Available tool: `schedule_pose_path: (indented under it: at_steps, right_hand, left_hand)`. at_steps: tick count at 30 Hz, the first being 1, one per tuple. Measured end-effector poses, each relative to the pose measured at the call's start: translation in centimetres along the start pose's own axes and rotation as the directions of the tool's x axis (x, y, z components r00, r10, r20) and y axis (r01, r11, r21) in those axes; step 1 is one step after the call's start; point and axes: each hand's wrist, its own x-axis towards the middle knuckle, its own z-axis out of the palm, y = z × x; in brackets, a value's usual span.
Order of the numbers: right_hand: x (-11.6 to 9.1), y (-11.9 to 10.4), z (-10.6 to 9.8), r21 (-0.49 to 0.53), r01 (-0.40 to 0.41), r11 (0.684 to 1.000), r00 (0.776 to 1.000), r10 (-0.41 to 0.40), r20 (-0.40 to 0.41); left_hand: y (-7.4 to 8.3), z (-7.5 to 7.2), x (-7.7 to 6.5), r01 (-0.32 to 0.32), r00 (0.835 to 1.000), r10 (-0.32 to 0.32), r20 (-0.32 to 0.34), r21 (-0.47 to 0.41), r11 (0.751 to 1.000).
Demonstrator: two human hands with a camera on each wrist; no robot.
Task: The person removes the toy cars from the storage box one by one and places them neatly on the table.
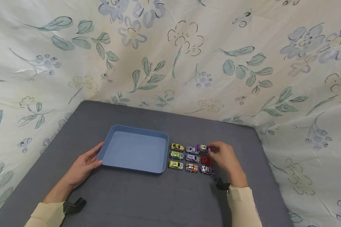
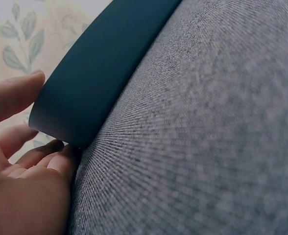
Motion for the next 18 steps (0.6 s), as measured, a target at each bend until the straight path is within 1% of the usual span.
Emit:
schedule_pose_path:
  at_steps: [5, 9, 12, 15, 18]
  right_hand:
    - [0.0, 1.0, -0.2, -0.002, 0.008, 1.000, 1.000, -0.008, 0.012]
    - [-0.1, 1.7, 0.0, -0.006, 0.010, 1.000, 0.999, -0.010, 0.041]
    - [-0.2, 2.3, 0.2, -0.005, 0.015, 1.000, 0.998, -0.014, 0.057]
    - [-0.1, 2.6, 0.1, -0.001, 0.019, 1.000, 0.999, -0.018, 0.048]
    - [0.2, 2.8, -0.1, 0.000, 0.023, 1.000, 0.999, -0.023, 0.042]
  left_hand:
    - [0.1, 0.1, 0.0, 0.000, 1.000, 0.000, -0.003, -0.003, 1.000]
    - [0.2, 0.3, -0.7, 0.004, 1.000, -0.004, 0.001, -0.006, 1.000]
    - [0.3, 0.4, -0.9, 0.006, 1.000, -0.006, 0.000, 0.014, 1.000]
    - [0.4, 0.4, -0.6, 0.000, 1.000, 0.000, -0.008, 0.036, 0.999]
    - [0.5, 0.2, -0.4, -0.008, 1.000, 0.008, -0.007, 0.035, 0.999]
